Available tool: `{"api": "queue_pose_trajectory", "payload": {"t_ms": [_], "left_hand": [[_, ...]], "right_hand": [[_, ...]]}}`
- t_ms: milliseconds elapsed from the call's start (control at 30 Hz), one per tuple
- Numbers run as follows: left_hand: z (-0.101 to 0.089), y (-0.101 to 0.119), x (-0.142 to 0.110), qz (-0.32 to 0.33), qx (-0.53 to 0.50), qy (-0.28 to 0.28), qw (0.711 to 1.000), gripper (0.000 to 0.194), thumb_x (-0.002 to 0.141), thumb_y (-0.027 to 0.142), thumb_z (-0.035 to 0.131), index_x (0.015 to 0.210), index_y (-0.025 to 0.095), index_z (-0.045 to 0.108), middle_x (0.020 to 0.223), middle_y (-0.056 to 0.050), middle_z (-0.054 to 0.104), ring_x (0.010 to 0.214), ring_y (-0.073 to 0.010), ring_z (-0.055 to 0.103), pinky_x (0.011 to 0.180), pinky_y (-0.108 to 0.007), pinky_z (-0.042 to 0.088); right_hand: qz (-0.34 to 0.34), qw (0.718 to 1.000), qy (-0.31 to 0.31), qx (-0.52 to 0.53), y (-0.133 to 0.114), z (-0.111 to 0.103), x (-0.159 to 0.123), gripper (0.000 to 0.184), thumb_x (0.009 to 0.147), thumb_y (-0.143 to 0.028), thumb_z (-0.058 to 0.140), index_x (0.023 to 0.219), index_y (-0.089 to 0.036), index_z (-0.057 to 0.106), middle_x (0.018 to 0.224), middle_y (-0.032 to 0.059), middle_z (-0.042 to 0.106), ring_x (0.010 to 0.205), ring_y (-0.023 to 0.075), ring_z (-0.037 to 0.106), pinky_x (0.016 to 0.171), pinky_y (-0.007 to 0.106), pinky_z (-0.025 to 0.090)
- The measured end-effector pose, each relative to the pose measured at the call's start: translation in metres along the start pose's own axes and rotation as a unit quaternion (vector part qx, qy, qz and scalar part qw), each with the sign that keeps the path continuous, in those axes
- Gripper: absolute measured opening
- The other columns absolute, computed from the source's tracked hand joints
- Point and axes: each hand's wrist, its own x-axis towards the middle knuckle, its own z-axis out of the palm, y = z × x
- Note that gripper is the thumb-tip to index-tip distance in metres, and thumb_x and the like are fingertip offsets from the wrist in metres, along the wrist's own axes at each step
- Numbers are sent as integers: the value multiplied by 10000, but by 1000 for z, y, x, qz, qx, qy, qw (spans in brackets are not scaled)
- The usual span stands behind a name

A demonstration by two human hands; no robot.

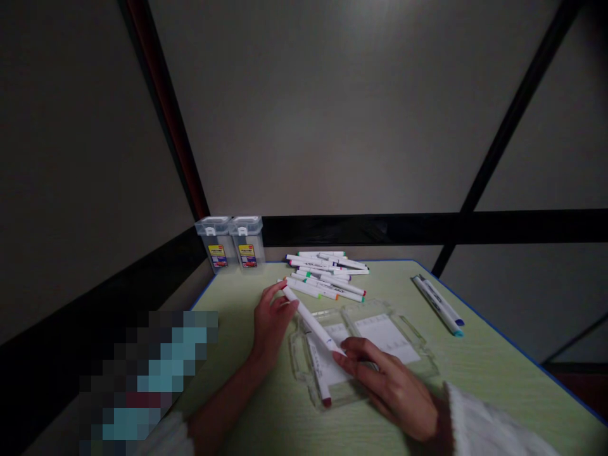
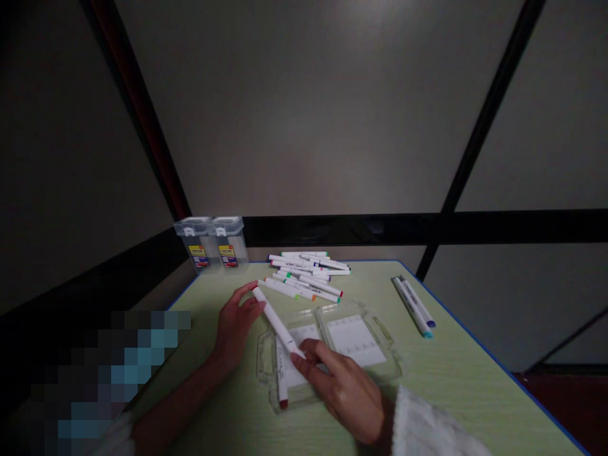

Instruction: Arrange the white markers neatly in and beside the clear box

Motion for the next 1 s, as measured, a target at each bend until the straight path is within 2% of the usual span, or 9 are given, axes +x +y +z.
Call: {"api": "queue_pose_trajectory", "payload": {"t_ms": [167,400,500,633,800,900,1000], "left_hand": [[3,4,-3,5,-13,-12,1000,530,548,214,660,1050,148,501,851,-43,636,742,-141,589,631,-210,460],[5,5,-6,18,-46,-13,999,534,548,194,664,1056,141,507,1075,-86,582,842,-159,586,682,-215,467],[6,5,-7,26,-51,-11,998,514,554,188,661,1045,139,514,1106,-91,568,858,-168,589,704,-224,470],[8,4,-9,26,-53,-14,998,512,571,180,648,1060,138,501,1025,-82,609,847,-171,597,705,-228,472],[8,4,-10,24,-42,-11,999,521,572,187,649,1069,140,501,990,-73,622,824,-166,603,671,-212,471],[7,1,-9,25,-37,-15,999,546,571,202,654,1089,144,491,993,-76,618,801,-160,604,647,-205,471],[6,0,-9,25,-35,-19,999,556,575,216,653,1099,145,480,927,-65,633,781,-159,606,633,-205,470]], "right_hand": [[15,999,-11,29,-3,-1,0,301,901,-207,288,1132,-218,481,936,83,574,763,145,592,650,210,470],[104,991,-15,78,3,12,-12,215,868,-240,367,1020,-236,519,895,67,600,796,174,588,647,256,477],[90,993,-10,74,4,11,-12,206,871,-236,353,975,-228,530,890,63,595,783,165,587,632,241,474],[49,997,6,60,3,9,-10,244,889,-250,305,928,-222,545,888,68,586,780,156,581,629,232,468],[44,998,14,43,2,7,-9,264,894,-261,308,883,-222,569,860,62,593,767,148,582,615,231,470],[8,999,26,31,1,3,-6,290,903,-243,290,857,-207,574,857,72,597,736,137,587,602,224,471],[-7,1000,13,14,0,-1,-2,265,894,-213,323,850,-204,585,838,70,598,719,129,588,598,214,472]]}}
